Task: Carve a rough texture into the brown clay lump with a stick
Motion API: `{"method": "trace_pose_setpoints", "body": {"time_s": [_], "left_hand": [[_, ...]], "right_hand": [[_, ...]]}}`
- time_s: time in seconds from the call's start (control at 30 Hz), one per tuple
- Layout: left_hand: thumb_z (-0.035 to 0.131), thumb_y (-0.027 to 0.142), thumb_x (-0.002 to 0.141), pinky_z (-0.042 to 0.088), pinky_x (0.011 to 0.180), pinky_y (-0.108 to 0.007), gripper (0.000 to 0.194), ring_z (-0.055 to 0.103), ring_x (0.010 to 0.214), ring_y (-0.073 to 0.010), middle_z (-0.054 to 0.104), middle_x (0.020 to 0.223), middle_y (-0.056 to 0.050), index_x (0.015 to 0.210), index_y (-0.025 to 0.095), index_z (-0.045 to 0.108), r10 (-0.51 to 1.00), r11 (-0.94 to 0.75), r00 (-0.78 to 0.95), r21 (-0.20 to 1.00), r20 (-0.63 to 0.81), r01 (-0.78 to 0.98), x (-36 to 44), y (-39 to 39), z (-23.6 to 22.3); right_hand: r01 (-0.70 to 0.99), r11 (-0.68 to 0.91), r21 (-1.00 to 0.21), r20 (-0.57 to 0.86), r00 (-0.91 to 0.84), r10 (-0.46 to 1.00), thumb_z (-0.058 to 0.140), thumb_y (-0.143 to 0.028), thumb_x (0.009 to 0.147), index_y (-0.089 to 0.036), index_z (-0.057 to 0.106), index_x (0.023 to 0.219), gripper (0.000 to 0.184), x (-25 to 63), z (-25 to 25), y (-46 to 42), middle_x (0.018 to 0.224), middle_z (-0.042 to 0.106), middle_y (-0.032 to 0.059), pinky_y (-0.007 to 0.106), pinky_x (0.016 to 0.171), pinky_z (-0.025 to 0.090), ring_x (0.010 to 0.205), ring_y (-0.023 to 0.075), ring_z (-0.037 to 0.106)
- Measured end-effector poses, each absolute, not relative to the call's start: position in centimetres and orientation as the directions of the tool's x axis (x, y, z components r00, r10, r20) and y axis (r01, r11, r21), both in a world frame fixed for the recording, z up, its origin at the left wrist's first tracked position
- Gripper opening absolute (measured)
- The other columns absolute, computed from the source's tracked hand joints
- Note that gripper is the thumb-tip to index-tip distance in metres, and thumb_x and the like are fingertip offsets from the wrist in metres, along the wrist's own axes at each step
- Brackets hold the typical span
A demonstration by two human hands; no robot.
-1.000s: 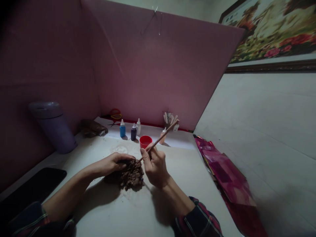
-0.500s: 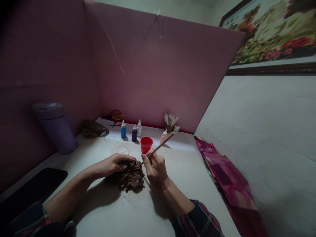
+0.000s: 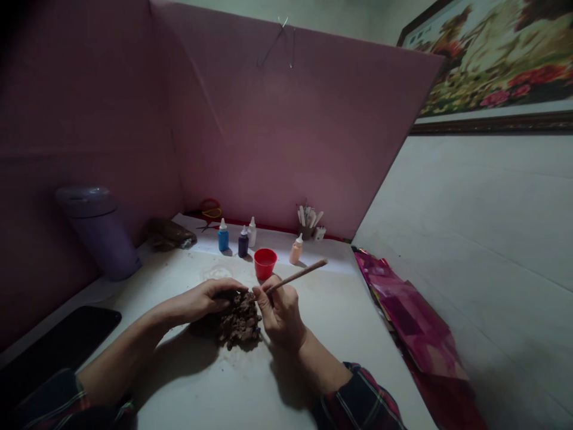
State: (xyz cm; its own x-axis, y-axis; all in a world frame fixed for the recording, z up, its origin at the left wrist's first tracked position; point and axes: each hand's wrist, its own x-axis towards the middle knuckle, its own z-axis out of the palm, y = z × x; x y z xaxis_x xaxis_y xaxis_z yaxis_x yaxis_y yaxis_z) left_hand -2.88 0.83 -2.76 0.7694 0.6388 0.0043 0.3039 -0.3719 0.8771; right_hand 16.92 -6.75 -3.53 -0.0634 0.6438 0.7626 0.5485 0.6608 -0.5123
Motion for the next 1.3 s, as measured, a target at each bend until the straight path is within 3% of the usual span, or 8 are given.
{"method": "trace_pose_setpoints", "body": {"time_s": [0.23,0.5,0.73,0.9,1.17,1.3], "left_hand": [[0.048,0.010,0.071,0.041,0.100,-0.034,0.048,0.057,0.110,-0.0228,0.066,0.114,-0.008,0.116,0.014,0.061,0.634,-0.406,0.773,0.850,-0.001,0.335,-2.8,0.6,-2.4],[0.047,0.014,0.075,0.045,0.093,-0.032,0.040,0.059,0.102,-0.0222,0.067,0.110,-0.008,0.112,0.014,0.063,0.616,-0.401,0.788,0.853,-0.020,0.335,-2.7,0.1,-1.6],[0.046,0.009,0.071,0.044,0.095,-0.032,0.047,0.058,0.106,-0.0224,0.066,0.114,-0.008,0.116,0.012,0.062,0.635,-0.372,0.771,0.860,-0.038,0.348,-2.7,0.0,-1.4],[0.045,0.008,0.070,0.044,0.096,-0.033,0.048,0.059,0.105,-0.0225,0.067,0.113,-0.009,0.115,0.011,0.062,0.635,-0.361,0.772,0.869,-0.038,0.340,-2.6,0.0,-1.4],[0.046,0.008,0.071,0.040,0.102,-0.034,0.050,0.057,0.111,-0.0224,0.065,0.119,-0.009,0.119,0.013,0.061,0.640,-0.382,0.768,0.864,-0.008,0.328,-2.6,0.2,-1.9],[0.046,0.009,0.071,0.042,0.099,-0.033,0.048,0.058,0.107,-0.0221,0.066,0.116,-0.009,0.117,0.013,0.062,0.640,-0.366,0.768,0.867,-0.030,0.338,-2.6,0.1,-1.8]], "right_hand": [[0.574,0.695,-0.433,0.797,-0.115,0.593,0.049,-0.014,0.092,-0.020,0.052,0.079,0.015,17.2,-3.7,-6.8,0.065,0.050,-0.0025,0.024,0.052,0.036,0.053,0.0108,0.046],[0.517,0.738,-0.434,0.788,-0.179,0.589,0.049,-0.016,0.091,-0.020,0.050,0.080,0.011,14.9,-4.1,-7.5,0.063,0.051,-0.0021,0.025,0.052,0.038,0.052,0.0120,0.048],[0.475,0.678,-0.561,0.745,-0.066,0.663,0.050,-0.018,0.092,-0.020,0.051,0.079,0.013,15.3,-3.4,-7.6,0.058,0.047,-0.0042,0.024,0.049,0.037,0.049,0.0108,0.046],[0.510,0.695,-0.506,0.759,-0.119,0.640,0.049,-0.016,0.091,-0.020,0.050,0.079,0.013,15.4,-3.0,-7.2,0.061,0.046,-0.0038,0.024,0.050,0.037,0.050,0.0106,0.046],[0.567,0.639,-0.520,0.657,-0.211,0.723,0.047,-0.015,0.091,-0.019,0.051,0.082,0.010,15.0,-3.2,-6.7,0.062,0.050,-0.0029,0.025,0.054,0.040,0.051,0.0116,0.050],[0.513,0.618,-0.595,0.689,-0.070,0.722,0.049,-0.018,0.092,-0.020,0.049,0.078,0.014,15.3,-3.0,-7.3,0.059,0.047,-0.0042,0.024,0.051,0.039,0.049,0.0108,0.048]]}}
